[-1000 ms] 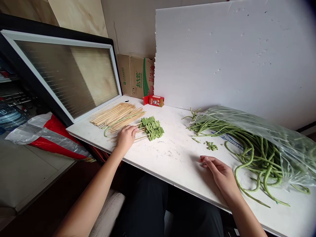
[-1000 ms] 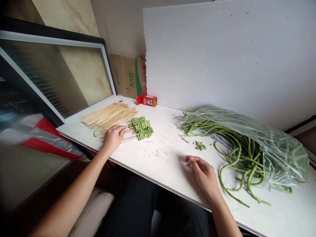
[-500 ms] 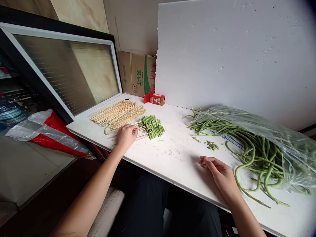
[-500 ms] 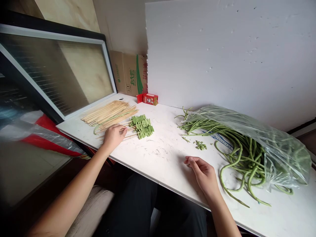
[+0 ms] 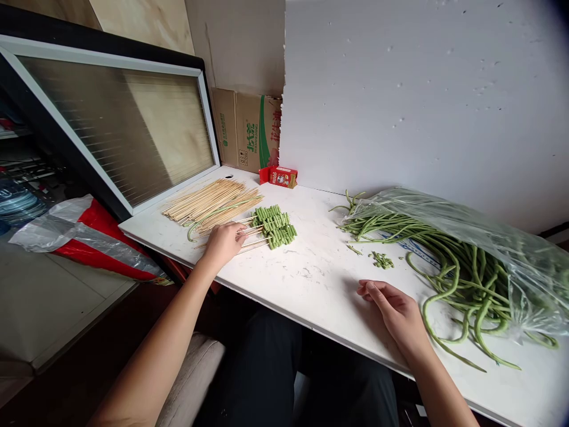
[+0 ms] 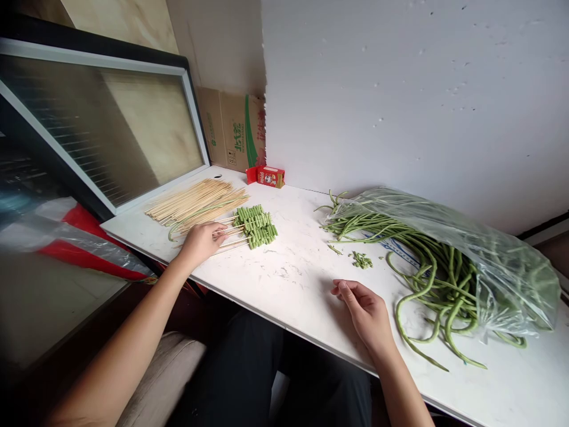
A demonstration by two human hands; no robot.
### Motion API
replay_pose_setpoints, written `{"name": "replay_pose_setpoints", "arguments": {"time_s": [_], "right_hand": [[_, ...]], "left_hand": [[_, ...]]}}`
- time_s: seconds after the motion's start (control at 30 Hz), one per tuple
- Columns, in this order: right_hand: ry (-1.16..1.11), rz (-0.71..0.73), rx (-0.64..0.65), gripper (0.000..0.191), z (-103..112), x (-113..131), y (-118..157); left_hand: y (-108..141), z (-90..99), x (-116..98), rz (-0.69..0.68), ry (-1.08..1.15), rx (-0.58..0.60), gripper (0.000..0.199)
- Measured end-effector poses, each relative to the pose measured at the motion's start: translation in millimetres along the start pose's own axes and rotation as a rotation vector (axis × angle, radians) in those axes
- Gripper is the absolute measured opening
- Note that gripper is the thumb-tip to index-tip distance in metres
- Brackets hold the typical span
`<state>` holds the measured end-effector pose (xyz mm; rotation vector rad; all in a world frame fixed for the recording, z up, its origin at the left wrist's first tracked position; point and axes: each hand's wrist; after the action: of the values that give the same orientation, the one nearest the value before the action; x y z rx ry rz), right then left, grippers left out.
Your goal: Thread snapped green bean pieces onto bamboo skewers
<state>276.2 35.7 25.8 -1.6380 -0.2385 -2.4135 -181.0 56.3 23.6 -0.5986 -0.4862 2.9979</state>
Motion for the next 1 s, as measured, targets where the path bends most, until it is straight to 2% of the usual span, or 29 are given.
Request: {"name": "replay_pose_setpoints", "arguments": {"time_s": [0.33, 0.47, 0.6, 0.73, 1.0], "right_hand": [[0.001, -0.021, 0.005, 0.052, 0.3, -3.2, 0.5], [0.008, -0.019, 0.001, 0.053, -0.2, -1.5, 0.3], [0.018, -0.015, -0.002, 0.052, -0.6, -0.3, 0.1], [0.016, -0.011, -0.004, 0.052, -0.3, -1.5, 0.0], [0.022, -0.003, 0.000, 0.052, 0.4, -3.8, 0.5]], "left_hand": [[-0.2, 4.0, -1.5, 0.012, -0.007, 0.018, 0.018], [1.2, 3.2, -2.7, 0.032, -0.011, 0.028, 0.026], [1.3, 5.4, -4.1, 0.016, 0.002, 0.097, 0.035], [1.3, 9.0, -2.5, 0.060, -0.010, 0.141, 0.033], [2.6, 11.9, -1.6, 0.149, -0.052, 0.157, 0.029]]}}
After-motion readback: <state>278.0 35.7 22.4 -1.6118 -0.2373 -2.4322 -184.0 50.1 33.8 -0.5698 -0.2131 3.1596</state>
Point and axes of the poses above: each hand's wrist, its own y-axis away from the middle knuckle, its own z-axis out of the back of the hand, x = y × z, and after that the axes turned 12 degrees about x, right-handed
